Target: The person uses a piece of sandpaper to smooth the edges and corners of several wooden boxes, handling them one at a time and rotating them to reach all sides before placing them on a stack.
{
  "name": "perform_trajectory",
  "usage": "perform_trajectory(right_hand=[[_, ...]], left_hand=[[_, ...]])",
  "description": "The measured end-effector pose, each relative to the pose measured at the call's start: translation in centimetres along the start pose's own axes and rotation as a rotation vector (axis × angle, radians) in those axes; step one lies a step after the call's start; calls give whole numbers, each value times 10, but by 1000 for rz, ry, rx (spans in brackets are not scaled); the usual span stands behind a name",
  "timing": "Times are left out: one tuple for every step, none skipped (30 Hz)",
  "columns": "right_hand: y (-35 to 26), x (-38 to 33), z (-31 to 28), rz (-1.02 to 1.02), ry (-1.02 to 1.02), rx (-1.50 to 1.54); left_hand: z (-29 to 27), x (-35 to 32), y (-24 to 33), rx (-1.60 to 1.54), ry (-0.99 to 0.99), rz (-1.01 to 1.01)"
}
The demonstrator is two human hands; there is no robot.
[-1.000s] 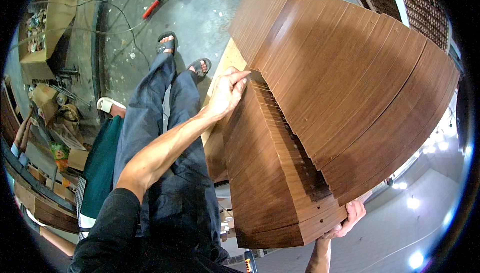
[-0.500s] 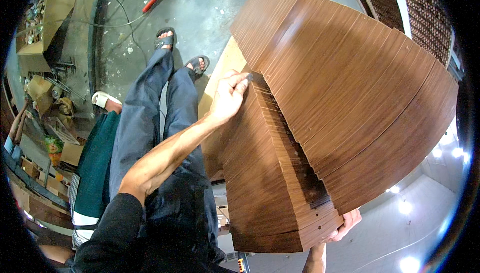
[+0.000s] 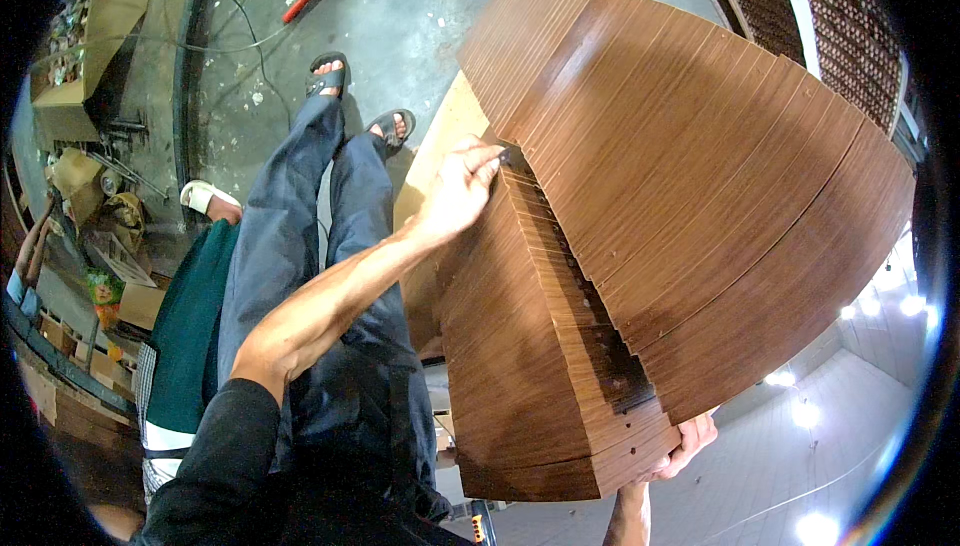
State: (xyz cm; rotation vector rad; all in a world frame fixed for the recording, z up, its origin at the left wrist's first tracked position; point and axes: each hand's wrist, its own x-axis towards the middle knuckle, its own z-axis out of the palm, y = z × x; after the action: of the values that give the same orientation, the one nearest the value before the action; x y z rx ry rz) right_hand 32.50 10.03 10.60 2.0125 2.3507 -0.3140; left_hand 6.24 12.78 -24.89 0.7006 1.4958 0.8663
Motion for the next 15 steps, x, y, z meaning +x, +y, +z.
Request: perform_trajectory(right_hand=[[-2, 0, -1, 5, 4, 12], [-4, 0, -3, 5, -12, -11], [-5, 0, -5, 9, -25, -35], [-7, -1, -2, 7, -20, -42], [-3, 0, 4, -11, -16, -26], [-1, 1, 4, -24, -7, -21], [0, 3, 4, -37, 3, -16], [-3, 4, 5, -52, 11, -22], [-4, 3, 5, -44, 7, -24], [-3, 1, 5, -36, 3, -27], [-6, 0, 4, -31, 6, -27], [-8, 2, 5, -28, 18, -1], [-11, 6, 6, -24, 19, 4], [-14, 10, 7, -20, 20, 9], [-16, 9, 5, -6, 6, 10]], left_hand=[[2, -2, 0, 13, -14, 20], [1, -6, -1, -12, -19, 34], [1, -15, 7, -51, -34, 38], [-1, -28, 16, -86, -49, 53], [-7, -42, 28, -106, -42, 58], [-11, -45, 40, -106, -81, 110], [-15, -46, 52, -107, -120, 164], [-18, -48, 59, -123, -158, 153], [-17, -44, 52, -66, -120, 96], [-14, -34, 37, -9, -83, 39], [-11, -25, 25, 49, -43, -11], [-6, -17, 15, 66, -28, 27], [-1, -9, 7, 84, -9, 64], [2, -4, 0, 104, 9, 100], [1, -9, 4, 85, -11, 109]])
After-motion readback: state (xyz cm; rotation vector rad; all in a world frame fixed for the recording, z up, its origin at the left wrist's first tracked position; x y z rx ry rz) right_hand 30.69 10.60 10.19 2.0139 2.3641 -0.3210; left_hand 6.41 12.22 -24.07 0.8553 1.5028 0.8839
